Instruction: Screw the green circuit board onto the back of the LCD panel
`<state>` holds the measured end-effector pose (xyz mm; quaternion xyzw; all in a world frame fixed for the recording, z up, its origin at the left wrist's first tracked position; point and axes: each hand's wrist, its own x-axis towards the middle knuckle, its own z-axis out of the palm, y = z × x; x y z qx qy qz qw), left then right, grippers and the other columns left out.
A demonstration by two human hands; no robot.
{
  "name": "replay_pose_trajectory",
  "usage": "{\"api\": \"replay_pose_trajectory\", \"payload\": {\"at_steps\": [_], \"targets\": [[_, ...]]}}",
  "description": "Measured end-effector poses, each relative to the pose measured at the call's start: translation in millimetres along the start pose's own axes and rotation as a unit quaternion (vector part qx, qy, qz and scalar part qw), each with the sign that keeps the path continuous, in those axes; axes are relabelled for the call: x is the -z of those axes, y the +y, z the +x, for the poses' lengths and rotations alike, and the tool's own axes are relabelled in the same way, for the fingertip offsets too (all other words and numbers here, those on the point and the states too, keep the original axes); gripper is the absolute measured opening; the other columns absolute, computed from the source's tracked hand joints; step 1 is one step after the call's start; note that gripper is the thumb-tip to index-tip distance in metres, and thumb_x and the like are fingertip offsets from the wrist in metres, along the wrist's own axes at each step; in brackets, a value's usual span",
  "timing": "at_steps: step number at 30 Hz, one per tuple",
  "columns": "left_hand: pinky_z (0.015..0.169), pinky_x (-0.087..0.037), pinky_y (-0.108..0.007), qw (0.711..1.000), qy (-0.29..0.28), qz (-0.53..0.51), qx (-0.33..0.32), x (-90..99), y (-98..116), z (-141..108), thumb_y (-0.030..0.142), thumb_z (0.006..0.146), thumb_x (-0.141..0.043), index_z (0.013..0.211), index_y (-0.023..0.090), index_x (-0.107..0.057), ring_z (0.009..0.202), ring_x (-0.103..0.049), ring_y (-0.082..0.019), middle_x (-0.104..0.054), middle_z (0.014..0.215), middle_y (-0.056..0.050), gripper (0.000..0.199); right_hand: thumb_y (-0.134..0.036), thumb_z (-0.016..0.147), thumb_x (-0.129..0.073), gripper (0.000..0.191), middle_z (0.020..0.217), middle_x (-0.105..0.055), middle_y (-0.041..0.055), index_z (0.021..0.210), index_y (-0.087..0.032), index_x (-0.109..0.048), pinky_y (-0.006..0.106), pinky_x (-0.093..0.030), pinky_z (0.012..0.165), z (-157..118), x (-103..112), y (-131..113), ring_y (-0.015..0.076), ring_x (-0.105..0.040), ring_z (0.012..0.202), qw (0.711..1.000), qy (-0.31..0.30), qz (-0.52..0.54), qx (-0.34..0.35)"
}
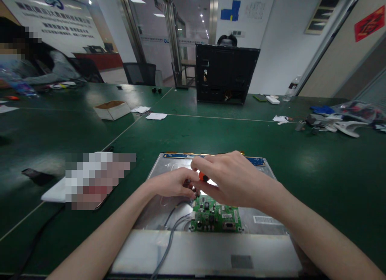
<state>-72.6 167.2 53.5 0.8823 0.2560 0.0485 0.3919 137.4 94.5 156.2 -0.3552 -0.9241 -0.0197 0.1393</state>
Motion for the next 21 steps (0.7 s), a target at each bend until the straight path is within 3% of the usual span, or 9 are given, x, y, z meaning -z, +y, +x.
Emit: {"api": "replay_pose_trajectory", "payload": {"at_steps": [6, 11, 21], "targets": [[0.061, -0.043, -0.022, 1.0, -0.003, -0.014, 0.003, 0.5, 1.1, 1.5, 0.023, 0.081, -0.064, 0.089, 0.016, -0.071, 0.068, -0.057, -0.016, -0.066, 0.076, -0.001, 0.012, -0.025, 0.094, -0.047, 0.013, 0.09, -0.068, 0.0024, 0.102, -0.017, -0.053, 0.028, -0.018, 0.048, 0.3, 0.7, -1.1, 0.0125, -0.053, 0.063, 1.0, -0.009, 0.014, 0.002], [0.062, -0.044, -0.023, 1.0, -0.007, -0.024, -0.015, 1.6, 3.4, 2.5, 0.021, 0.08, -0.064, 0.094, 0.018, -0.072, 0.069, -0.057, -0.016, -0.068, 0.08, -0.002, 0.017, -0.023, 0.092, -0.048, 0.014, 0.088, -0.067, 0.0017, 0.103, -0.017, -0.053, 0.028, -0.018, 0.048, -0.5, 1.7, -1.1, 0.0126, -0.053, 0.062, 1.0, -0.001, 0.009, 0.002], [0.064, -0.044, -0.024, 0.999, -0.008, -0.029, 0.013, 0.2, 0.7, 1.6, 0.021, 0.079, -0.065, 0.09, 0.017, -0.072, 0.072, -0.059, -0.017, -0.068, 0.08, -0.002, 0.014, -0.028, 0.095, -0.048, 0.015, 0.087, -0.069, 0.0023, 0.104, -0.018, -0.054, 0.029, -0.017, 0.048, -0.4, -0.9, -0.4, 0.0129, -0.055, 0.061, 1.0, 0.004, -0.004, -0.001]]}}
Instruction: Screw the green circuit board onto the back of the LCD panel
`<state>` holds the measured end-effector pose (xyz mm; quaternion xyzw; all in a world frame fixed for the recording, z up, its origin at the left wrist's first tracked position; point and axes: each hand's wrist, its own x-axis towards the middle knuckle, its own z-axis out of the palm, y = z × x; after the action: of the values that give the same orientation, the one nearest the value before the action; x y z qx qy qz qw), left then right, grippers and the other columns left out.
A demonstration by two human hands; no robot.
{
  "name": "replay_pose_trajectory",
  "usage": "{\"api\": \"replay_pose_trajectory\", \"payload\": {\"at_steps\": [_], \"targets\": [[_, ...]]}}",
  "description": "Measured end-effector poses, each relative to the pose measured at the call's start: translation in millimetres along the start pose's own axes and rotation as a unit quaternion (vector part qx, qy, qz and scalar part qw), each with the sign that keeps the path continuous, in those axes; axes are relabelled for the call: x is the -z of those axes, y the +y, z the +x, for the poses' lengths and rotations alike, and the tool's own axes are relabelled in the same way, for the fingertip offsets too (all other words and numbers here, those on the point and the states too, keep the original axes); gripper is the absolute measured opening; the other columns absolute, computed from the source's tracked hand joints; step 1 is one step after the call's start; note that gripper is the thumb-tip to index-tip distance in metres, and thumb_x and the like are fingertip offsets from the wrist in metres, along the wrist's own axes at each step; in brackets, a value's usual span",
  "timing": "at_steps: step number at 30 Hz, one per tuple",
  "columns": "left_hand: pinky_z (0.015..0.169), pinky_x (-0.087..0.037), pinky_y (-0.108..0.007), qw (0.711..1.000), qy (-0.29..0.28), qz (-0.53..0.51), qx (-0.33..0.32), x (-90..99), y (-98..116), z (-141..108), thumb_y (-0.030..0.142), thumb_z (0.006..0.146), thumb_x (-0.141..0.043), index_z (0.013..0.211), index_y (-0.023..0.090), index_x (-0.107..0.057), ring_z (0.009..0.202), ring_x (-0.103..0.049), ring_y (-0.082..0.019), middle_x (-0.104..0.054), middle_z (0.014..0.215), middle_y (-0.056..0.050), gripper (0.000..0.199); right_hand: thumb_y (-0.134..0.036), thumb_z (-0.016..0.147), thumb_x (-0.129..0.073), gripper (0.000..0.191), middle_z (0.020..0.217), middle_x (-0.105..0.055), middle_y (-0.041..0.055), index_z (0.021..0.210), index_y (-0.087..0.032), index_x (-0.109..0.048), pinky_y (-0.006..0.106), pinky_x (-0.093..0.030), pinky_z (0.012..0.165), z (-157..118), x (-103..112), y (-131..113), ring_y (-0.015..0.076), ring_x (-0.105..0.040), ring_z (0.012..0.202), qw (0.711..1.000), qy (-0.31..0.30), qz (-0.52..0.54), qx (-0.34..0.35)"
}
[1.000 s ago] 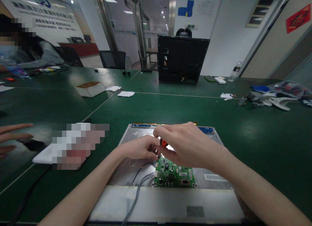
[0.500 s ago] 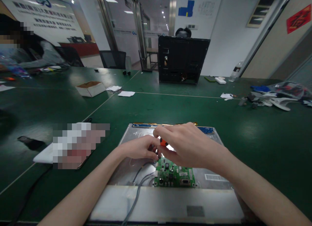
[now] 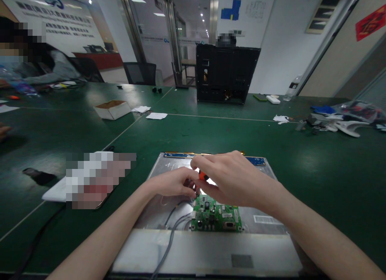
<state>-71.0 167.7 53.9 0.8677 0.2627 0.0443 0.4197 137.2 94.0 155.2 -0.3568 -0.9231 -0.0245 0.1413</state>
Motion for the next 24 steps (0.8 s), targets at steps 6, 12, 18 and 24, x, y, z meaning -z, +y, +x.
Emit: {"api": "replay_pose_trajectory", "payload": {"at_steps": [6, 12, 18, 24], "targets": [[0.069, -0.045, -0.026, 0.999, -0.002, -0.023, 0.036, -1.4, -1.6, 0.1, 0.023, 0.077, -0.068, 0.092, 0.017, -0.072, 0.079, -0.06, -0.019, -0.069, 0.084, -0.002, 0.017, -0.031, 0.097, -0.048, 0.016, 0.081, -0.069, 0.0017, 0.103, -0.018, -0.054, 0.029, -0.016, 0.049, 0.5, -1.4, -0.5, 0.0126, -0.054, 0.059, 1.0, 0.005, -0.006, 0.001], [0.068, -0.045, -0.026, 1.0, 0.003, -0.022, 0.007, -0.7, -4.3, 0.1, 0.023, 0.079, -0.068, 0.092, 0.017, -0.072, 0.08, -0.06, -0.02, -0.069, 0.085, -0.003, 0.015, -0.035, 0.097, -0.049, 0.018, 0.076, -0.069, 0.0011, 0.1, -0.019, -0.055, 0.03, -0.015, 0.05, 1.2, -1.9, -0.4, 0.0129, -0.054, 0.057, 1.0, 0.002, -0.016, -0.003], [0.064, -0.043, -0.025, 1.0, -0.008, -0.002, -0.005, 2.3, -4.8, 2.3, 0.024, 0.078, -0.068, 0.085, 0.016, -0.07, 0.072, -0.057, -0.018, -0.065, 0.076, 0.0, 0.01, -0.034, 0.094, -0.053, 0.018, 0.085, -0.069, 0.0017, 0.102, -0.018, -0.054, 0.029, -0.017, 0.049, 0.0, -0.1, 0.8, 0.0135, -0.056, 0.062, 1.0, 0.002, 0.004, 0.008], [0.062, -0.043, -0.022, 1.0, 0.006, 0.026, 0.003, -0.1, -2.0, -0.9, 0.024, 0.08, -0.064, 0.089, 0.019, -0.072, 0.071, -0.058, -0.016, -0.064, 0.076, 0.001, 0.013, -0.025, 0.095, -0.046, 0.012, 0.089, -0.067, 0.0031, 0.1, -0.017, -0.054, 0.029, -0.02, 0.05, -0.1, 0.4, -1.2, 0.0135, -0.053, 0.064, 0.999, -0.002, 0.025, 0.026]]}}
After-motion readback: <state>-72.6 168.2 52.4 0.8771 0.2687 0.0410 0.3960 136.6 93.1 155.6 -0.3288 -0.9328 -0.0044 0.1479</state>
